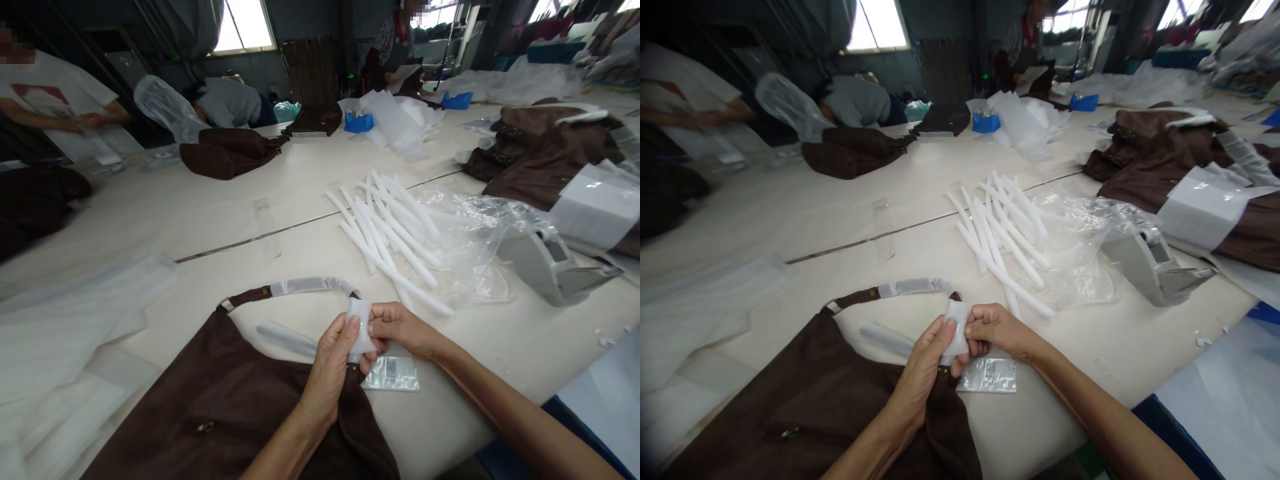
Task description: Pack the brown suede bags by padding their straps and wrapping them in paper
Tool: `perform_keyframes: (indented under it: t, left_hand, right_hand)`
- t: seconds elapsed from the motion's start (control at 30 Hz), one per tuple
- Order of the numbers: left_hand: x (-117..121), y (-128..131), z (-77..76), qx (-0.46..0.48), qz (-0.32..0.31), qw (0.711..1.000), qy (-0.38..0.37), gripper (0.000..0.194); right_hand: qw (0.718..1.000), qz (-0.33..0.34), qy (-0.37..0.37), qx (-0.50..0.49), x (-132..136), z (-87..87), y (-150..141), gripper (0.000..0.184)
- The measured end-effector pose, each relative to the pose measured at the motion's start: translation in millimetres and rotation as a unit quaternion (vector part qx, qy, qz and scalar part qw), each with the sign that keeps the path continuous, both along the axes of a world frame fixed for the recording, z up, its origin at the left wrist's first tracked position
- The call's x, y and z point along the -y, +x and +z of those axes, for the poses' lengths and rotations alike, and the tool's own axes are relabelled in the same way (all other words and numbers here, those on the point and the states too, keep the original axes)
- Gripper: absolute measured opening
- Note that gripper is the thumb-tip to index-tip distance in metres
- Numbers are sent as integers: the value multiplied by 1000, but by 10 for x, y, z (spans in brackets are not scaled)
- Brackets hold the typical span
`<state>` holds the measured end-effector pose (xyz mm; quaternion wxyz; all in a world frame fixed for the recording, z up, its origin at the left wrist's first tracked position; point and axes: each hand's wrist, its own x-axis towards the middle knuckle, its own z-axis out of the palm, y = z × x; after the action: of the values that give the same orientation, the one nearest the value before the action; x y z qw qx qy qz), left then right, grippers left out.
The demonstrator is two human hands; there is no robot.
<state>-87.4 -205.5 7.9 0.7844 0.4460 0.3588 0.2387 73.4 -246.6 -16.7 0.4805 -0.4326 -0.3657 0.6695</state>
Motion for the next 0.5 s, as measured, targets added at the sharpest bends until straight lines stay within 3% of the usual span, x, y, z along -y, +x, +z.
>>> perform_keyframes:
  t: [0.5]
  left_hand:
    - [-6, 64, -15, -20, -24, 1000, 1, 44]
  right_hand:
    - [999, -20, -42, 16, 4, -16, -29, 38]
